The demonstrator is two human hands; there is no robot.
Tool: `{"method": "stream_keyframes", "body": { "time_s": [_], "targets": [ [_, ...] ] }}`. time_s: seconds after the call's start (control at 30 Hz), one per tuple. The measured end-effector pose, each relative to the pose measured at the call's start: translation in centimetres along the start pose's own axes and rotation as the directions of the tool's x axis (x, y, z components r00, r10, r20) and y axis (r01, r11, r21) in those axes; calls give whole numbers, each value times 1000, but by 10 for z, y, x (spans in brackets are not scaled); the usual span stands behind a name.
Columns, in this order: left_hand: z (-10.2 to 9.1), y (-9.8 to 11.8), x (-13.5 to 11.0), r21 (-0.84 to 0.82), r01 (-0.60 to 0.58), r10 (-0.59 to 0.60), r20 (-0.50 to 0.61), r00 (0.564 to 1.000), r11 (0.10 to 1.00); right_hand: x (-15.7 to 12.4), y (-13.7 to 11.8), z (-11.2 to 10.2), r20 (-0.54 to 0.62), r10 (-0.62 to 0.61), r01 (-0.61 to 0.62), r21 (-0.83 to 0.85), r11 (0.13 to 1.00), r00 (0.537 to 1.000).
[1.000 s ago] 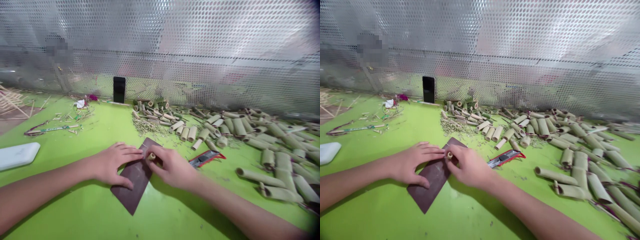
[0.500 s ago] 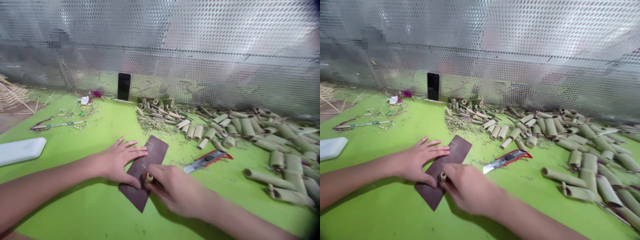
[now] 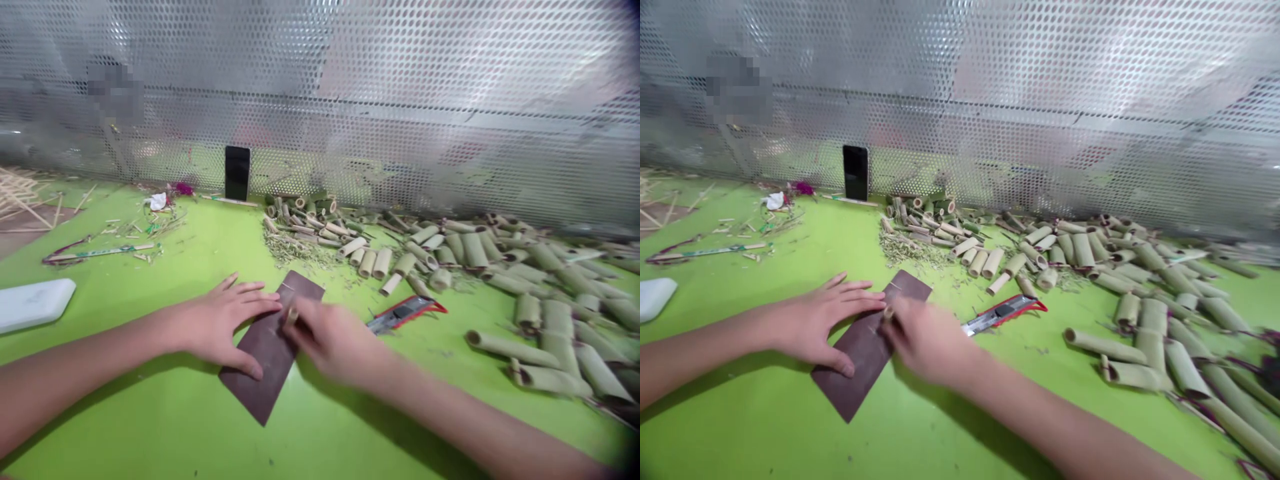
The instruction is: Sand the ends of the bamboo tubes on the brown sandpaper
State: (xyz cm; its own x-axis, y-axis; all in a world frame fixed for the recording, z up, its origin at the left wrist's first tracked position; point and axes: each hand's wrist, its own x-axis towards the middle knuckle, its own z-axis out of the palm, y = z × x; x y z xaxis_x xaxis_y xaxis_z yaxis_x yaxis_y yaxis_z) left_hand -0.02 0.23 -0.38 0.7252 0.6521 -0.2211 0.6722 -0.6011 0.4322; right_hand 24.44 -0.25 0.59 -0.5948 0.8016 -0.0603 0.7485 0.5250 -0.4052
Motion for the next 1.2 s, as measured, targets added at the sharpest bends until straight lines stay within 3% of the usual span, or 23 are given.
{"method": "stream_keyframes", "body": {
  "time_s": [0.07,0.1,0.2,0.27,0.37,0.47,0.63,0.77,0.9,1.03,1.17,1.2],
  "targets": [
    [-4,-1,-3,-8,-20,20,5,1000,1000,-5,-3,-1,44,-154,150,78,986,987],
    [-7,-2,-4,-8,-30,30,14,999,1000,-6,-3,-1,28,-165,162,93,982,986],
    [-13,-6,-9,0,-61,61,35,998,998,-6,2,-4,-63,-67,77,163,984,996],
    [-14,-8,-9,-8,-79,78,-24,997,997,-3,8,-4,-86,-61,78,210,975,994],
    [-7,-9,-4,-27,-82,75,-182,980,996,0,15,0,-111,-167,183,155,971,980],
    [1,-10,1,-26,-106,99,-189,977,994,3,18,3,-108,-233,240,59,969,966],
    [5,-14,3,-45,-82,77,-118,990,996,2,6,6,-82,-27,33,66,997,996],
    [3,-16,3,-55,-73,69,-73,995,996,2,-6,7,21,-166,164,72,984,986],
    [3,-15,4,-58,-58,55,-56,997,997,7,-6,4,-33,-1,1,10,1000,999],
    [3,-15,5,-75,-75,69,-77,995,994,7,-10,5,89,-80,79,19,997,993],
    [1,-14,6,-63,-52,49,-56,997,997,6,-14,7,-1,33,-33,-133,991,999],
    [1,-14,6,-61,-51,48,-50,998,997,6,-14,8,14,-8,10,-169,986,1000]
  ]
}}
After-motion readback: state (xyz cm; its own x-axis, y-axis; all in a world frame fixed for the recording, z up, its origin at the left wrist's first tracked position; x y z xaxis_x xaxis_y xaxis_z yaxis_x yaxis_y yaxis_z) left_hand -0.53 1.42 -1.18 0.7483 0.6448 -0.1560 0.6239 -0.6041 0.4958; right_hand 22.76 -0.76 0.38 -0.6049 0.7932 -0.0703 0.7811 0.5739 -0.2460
